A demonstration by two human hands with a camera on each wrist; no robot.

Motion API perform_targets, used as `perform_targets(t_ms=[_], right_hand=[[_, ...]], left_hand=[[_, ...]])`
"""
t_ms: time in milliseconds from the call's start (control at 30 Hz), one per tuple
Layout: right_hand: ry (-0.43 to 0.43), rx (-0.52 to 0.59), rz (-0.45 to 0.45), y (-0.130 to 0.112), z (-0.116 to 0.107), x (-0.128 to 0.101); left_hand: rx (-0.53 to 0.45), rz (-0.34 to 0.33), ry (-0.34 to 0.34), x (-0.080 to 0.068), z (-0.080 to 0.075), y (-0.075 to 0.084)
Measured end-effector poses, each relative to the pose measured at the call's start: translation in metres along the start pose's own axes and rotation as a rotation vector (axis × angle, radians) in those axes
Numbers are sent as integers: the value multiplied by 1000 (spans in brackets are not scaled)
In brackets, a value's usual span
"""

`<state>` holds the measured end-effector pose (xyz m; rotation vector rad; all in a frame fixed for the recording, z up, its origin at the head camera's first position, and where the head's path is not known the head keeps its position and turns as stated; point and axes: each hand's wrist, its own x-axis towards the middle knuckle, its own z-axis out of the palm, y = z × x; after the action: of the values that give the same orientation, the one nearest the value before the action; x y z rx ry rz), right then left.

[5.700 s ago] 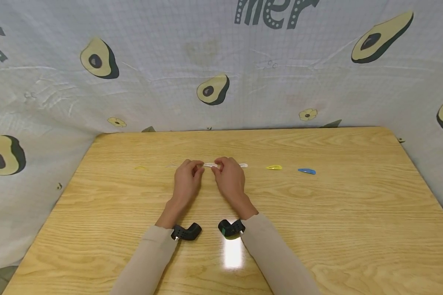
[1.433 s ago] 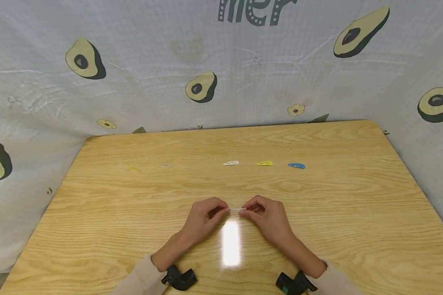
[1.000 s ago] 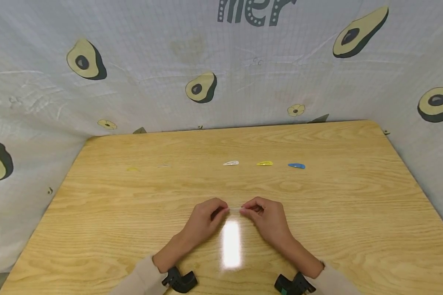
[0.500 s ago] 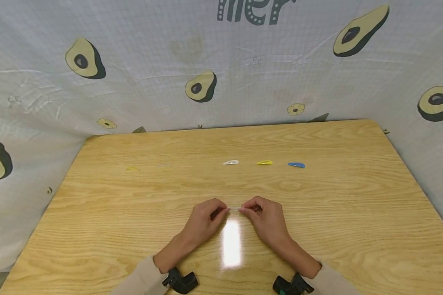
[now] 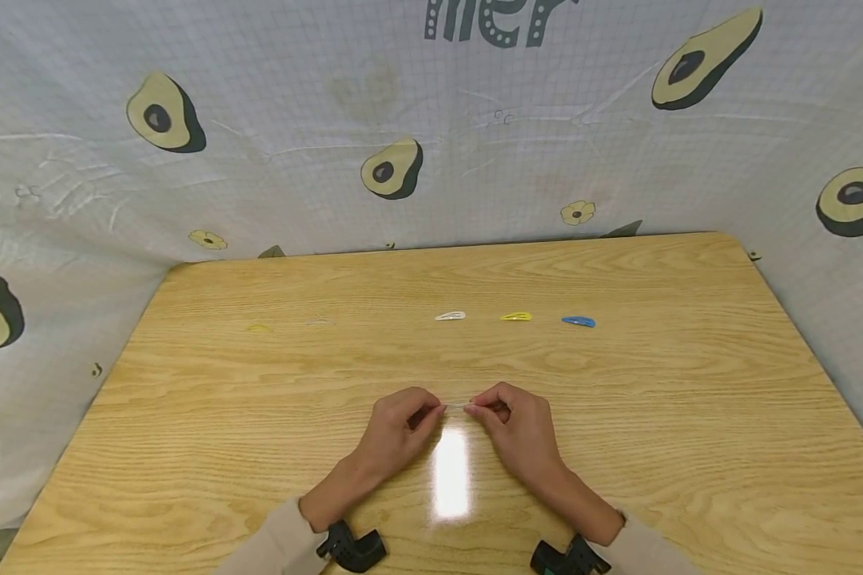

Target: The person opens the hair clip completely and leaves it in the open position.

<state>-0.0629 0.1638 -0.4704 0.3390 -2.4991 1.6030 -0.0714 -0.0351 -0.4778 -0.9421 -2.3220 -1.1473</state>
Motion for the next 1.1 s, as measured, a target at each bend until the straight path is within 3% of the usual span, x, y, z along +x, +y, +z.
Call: perform_targets(t_ms=[367,600,1100], right_hand=[[34,-6,-75,0,2,-2],[37,-6,-95,1,2,-2],[48,-9,-127,1,3,-2]], left_hand=[[-6,7,12,0,-2,2],[13,51,35,0,0,1],[16,63,43,1,0,0]])
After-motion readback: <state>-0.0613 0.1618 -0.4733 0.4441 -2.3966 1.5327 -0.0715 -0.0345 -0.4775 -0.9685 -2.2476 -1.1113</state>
